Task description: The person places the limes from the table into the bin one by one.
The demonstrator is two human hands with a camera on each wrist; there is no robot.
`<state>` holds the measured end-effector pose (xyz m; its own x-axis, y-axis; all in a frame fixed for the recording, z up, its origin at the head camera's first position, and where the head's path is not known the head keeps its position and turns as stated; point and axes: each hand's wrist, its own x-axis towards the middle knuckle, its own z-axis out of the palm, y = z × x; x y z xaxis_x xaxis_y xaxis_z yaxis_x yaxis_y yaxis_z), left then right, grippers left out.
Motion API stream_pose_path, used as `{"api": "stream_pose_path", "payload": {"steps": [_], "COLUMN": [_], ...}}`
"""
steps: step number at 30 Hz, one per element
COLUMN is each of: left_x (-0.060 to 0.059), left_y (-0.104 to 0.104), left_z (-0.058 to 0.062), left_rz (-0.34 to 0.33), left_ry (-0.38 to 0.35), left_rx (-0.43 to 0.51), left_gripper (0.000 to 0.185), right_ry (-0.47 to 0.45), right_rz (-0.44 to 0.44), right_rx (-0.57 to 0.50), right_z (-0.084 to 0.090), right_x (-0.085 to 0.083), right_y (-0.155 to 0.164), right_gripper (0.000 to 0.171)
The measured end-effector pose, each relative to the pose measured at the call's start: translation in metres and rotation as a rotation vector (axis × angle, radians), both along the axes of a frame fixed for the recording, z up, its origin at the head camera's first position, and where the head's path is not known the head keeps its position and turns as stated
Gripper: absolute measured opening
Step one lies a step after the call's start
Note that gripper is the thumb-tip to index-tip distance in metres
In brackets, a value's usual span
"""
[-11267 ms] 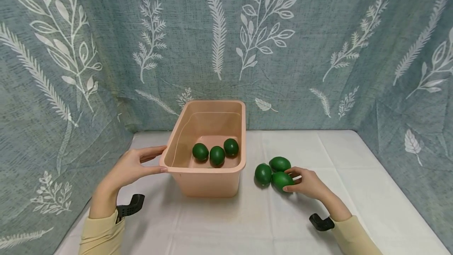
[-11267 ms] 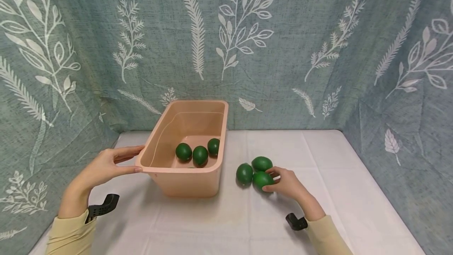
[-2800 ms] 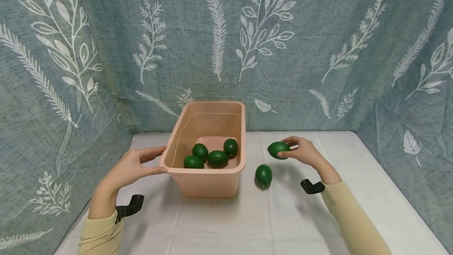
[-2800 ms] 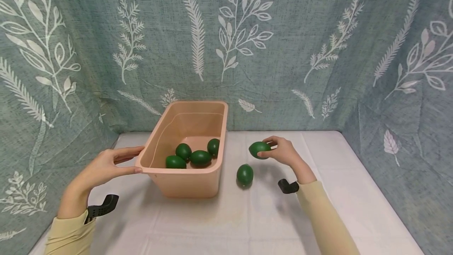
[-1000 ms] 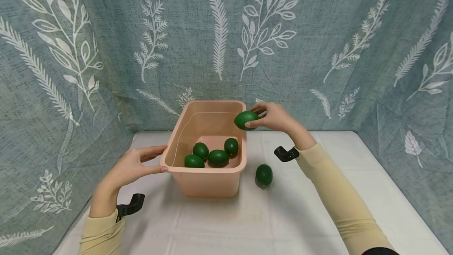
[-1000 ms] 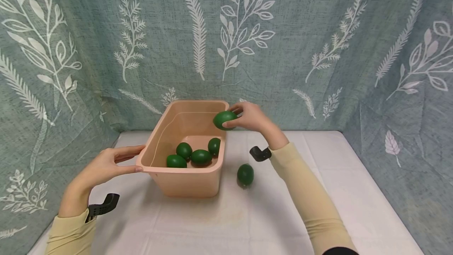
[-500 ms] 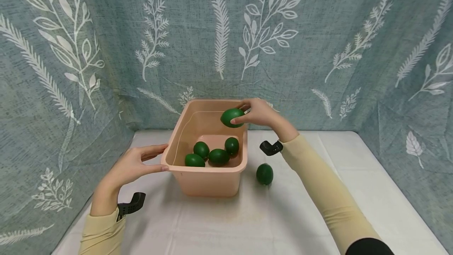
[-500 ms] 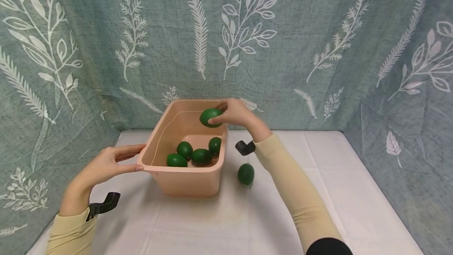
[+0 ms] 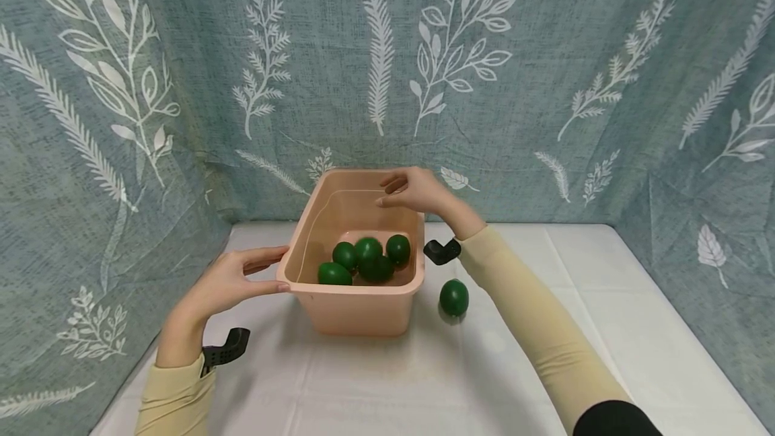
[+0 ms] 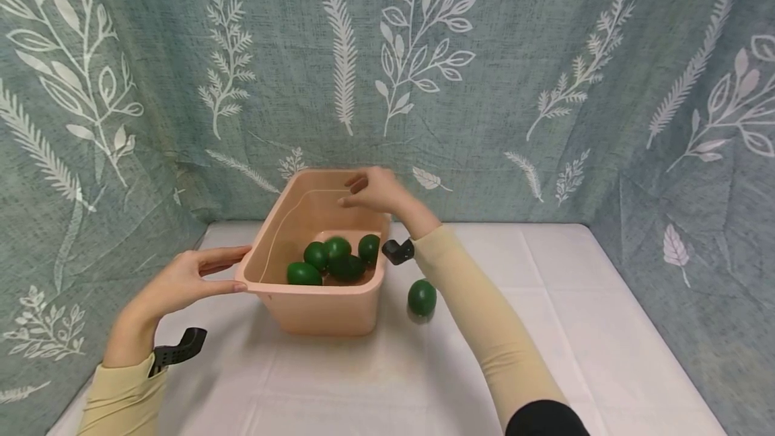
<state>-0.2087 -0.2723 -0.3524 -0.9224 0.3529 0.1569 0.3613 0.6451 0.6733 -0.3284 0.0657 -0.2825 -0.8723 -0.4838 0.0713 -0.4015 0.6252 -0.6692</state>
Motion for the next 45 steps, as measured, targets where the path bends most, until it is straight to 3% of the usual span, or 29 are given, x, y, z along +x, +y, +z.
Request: {"api": "stream_pose_path", "payload": {"steps": [8,20,35,45], "left_x": [0.001,0.003,0.001,0.003], "left_y": [0.003,0.004,0.001,0.002], "left_z": [0.003,0.005,0.001,0.002], "left_rz": [0.008,0.013,0.034,0.032], "left_ry": [-0.011,-0.007,0.006,0.004], "left_rx": [-0.001,-0.011,-0.037,-0.031], "left_gripper": [0.065,0.065,0.066,0.066], "right_ry": [0.022,0.019,-0.032,-0.062], "right_rz": [-0.022,-0.075,-0.142,-0.205], "right_rx": [-0.010,-0.061,-0.079,-0.070], "right_z": [0.002,-0.014,-0.056,-0.094], "right_x": [0.010,0.027,0.037,0.046], "right_y": [0.023,0.060,0.100,0.118], "right_gripper": [0.050,0.050,0.054,0.055]}}
